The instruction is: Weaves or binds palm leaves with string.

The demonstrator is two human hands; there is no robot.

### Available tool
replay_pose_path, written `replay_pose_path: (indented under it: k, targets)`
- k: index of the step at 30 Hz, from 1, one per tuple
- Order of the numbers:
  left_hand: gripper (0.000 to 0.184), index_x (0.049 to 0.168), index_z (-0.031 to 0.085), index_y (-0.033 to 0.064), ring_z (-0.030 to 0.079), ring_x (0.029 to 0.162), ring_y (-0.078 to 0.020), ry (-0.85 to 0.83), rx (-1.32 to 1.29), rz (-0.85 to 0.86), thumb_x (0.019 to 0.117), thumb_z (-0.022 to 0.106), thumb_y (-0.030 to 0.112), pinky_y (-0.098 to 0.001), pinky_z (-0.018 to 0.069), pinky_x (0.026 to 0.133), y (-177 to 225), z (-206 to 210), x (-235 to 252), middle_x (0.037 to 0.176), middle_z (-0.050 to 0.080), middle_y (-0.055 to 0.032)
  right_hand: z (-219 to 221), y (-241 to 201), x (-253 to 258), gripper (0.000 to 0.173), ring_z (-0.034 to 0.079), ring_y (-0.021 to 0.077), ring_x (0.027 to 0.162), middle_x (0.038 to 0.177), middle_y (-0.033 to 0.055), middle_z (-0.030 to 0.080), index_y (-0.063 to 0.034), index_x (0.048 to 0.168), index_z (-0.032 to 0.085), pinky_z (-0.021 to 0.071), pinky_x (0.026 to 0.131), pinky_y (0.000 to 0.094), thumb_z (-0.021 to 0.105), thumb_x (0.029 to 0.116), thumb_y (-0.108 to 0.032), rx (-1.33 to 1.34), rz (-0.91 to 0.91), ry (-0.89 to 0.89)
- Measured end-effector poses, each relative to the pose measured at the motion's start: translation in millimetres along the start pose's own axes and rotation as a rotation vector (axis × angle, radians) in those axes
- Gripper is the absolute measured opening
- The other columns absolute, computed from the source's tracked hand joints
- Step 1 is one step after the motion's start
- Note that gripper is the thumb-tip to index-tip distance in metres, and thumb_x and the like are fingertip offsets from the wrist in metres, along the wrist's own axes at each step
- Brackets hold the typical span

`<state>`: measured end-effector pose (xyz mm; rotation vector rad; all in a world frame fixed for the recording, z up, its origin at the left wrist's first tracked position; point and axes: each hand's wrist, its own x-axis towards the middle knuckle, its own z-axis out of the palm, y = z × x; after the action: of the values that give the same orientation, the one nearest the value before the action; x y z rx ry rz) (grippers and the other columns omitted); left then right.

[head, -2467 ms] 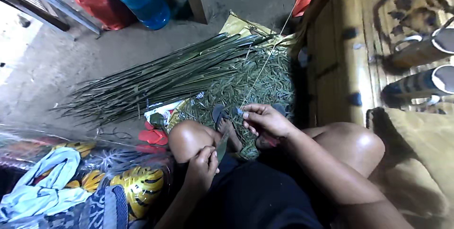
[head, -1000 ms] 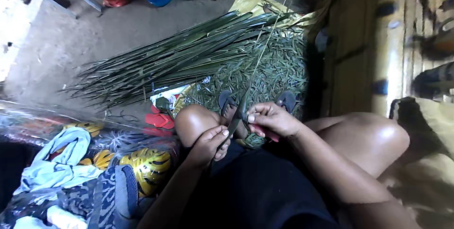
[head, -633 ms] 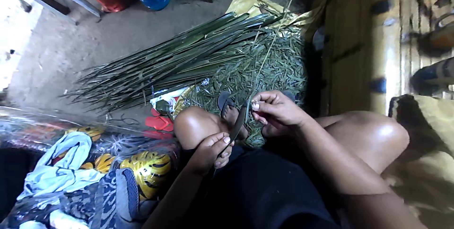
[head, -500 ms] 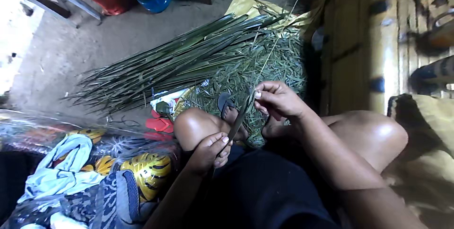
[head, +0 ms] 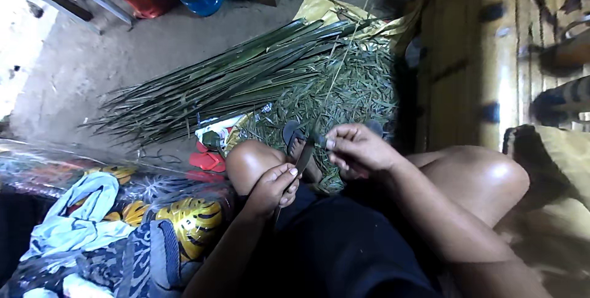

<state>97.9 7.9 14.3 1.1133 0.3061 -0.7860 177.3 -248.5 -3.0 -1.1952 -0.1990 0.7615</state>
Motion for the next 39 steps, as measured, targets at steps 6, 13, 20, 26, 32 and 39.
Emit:
replay_pose_path:
  k: [6, 13, 20, 26, 32, 39]
  targets:
    - [0.022, 0.103, 0.058, 0.0077, 0.043, 0.045, -0.0029, -0.037, -0.027, 0.004, 0.1094, 0.038, 0.017, -0.0165, 0.0392, 0.042, 4, 7, 4, 0.064, 0.049, 0.005, 18, 20, -7, 0.019, 0.058, 0.0027, 0.053, 0.069, -0.0009, 0.067, -0.004, 0.1, 0.068, 0.0502, 0.051, 0.0181, 0.054, 0.1051, -0.016, 0.074, 0.023, -0.151]
    - [0.021, 0.105, 0.058, 0.0074, 0.043, 0.044, -0.0021, -0.014, -0.003, -0.013, 0.1088, 0.039, 0.015, -0.0157, 0.0387, 0.041, 6, 9, -4, 0.063, 0.048, 0.0056, 5, 11, 4, 0.018, 0.056, 0.004, 0.053, 0.068, 0.0009, 0.064, -0.0043, 0.095, 0.068, 0.049, 0.051, 0.0195, 0.054, 0.1032, -0.013, 0.065, -0.037, -0.091]
    - [0.022, 0.102, 0.059, 0.0074, 0.043, 0.045, -0.0021, -0.025, 0.003, -0.014, 0.1086, 0.04, 0.016, -0.0158, 0.0387, 0.041, 2, 6, -10, 0.063, 0.048, 0.0055, -13, 3, 13, 0.018, 0.055, 0.0054, 0.051, 0.07, 0.0026, 0.064, -0.0054, 0.094, 0.068, 0.049, 0.049, 0.0198, 0.055, 0.1031, -0.014, 0.011, -0.054, 0.021]
    - [0.022, 0.101, 0.059, 0.0067, 0.042, 0.045, -0.0028, -0.024, 0.023, -0.004, 0.109, 0.04, 0.016, -0.0164, 0.0388, 0.041, -2, 1, -10, 0.064, 0.048, 0.0045, -40, -6, 24, 0.016, 0.058, 0.0064, 0.054, 0.072, 0.0005, 0.065, -0.0055, 0.099, 0.066, 0.0517, 0.05, 0.0221, 0.053, 0.1042, -0.014, -0.032, -0.097, 0.273]
    - [0.022, 0.103, 0.059, 0.0077, 0.043, 0.045, -0.0024, -0.055, -0.04, 0.019, 0.1091, 0.04, 0.017, -0.016, 0.0392, 0.042, -1, 0, 0, 0.064, 0.049, 0.0053, -13, -7, 0, 0.018, 0.056, 0.0072, 0.05, 0.068, 0.0033, 0.064, -0.0065, 0.099, 0.067, 0.0506, 0.048, 0.0223, 0.054, 0.1039, -0.017, -0.002, -0.022, 0.12]
    - [0.023, 0.105, 0.061, 0.0088, 0.045, 0.046, -0.0026, -0.152, -0.118, 0.052, 0.1093, 0.04, 0.017, -0.0166, 0.0403, 0.043, 6, 9, 8, 0.065, 0.051, 0.0052, 23, 18, -7, 0.018, 0.059, 0.0005, 0.052, 0.07, -0.0033, 0.068, -0.0067, 0.101, 0.068, 0.0489, 0.048, 0.0163, 0.055, 0.1051, -0.018, 0.097, -0.033, -0.229]
